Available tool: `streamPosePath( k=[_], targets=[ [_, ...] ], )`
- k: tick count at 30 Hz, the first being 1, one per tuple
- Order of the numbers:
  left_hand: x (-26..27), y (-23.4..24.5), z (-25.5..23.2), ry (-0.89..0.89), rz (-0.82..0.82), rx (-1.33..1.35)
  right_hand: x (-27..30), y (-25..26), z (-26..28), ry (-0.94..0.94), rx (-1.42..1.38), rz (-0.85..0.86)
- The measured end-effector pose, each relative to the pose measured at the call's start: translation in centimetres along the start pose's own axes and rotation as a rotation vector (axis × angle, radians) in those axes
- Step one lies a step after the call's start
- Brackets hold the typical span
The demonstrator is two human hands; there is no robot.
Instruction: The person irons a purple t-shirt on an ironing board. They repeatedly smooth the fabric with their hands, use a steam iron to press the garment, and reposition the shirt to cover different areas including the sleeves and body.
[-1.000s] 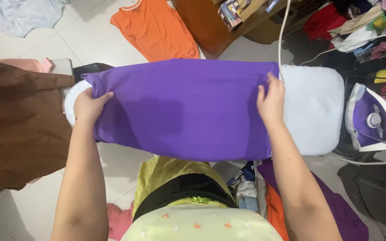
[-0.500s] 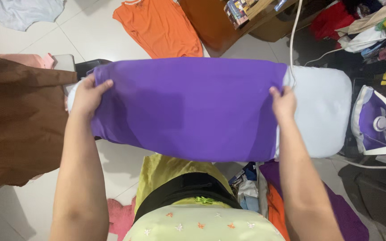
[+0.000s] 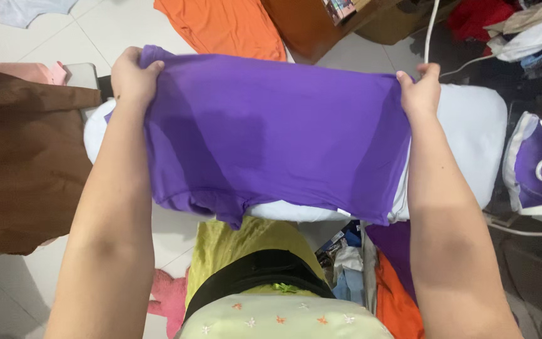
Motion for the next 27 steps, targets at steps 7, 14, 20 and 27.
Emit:
streamPosePath(
  k=[7,14,20,27],
  targets=[
    [9.3,1.4,-2.3,-0.462,-0.204,-0.217,8.9,3.9,-1.3,0.012,-0.126,0.099],
    [22.6,-1.2,-5.9,-0.595,0.287,-0.268,22.0,7.7,-1.7,-0.292,-0.489,0.315],
    [28.7,-1.2,-5.9,-0.751,0.337,-0.195,28.6,9.8,-0.3,-0.318,-0.125,0.291],
    [29.2,0.5,-4.5,-0.892,0.425,-0.151,29.9,9.3,-2.8,-0.097,-0.132,0.119]
  ],
)
Point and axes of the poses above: each hand's wrist, its own x-axis away from the middle knuckle, its own y-axis out of the back of the hand, z = x × y, the point moved 3 cm from there along -x, towards the middle knuckle, and after that the axes turned 2 degrees about x, right-handed, at the moved point
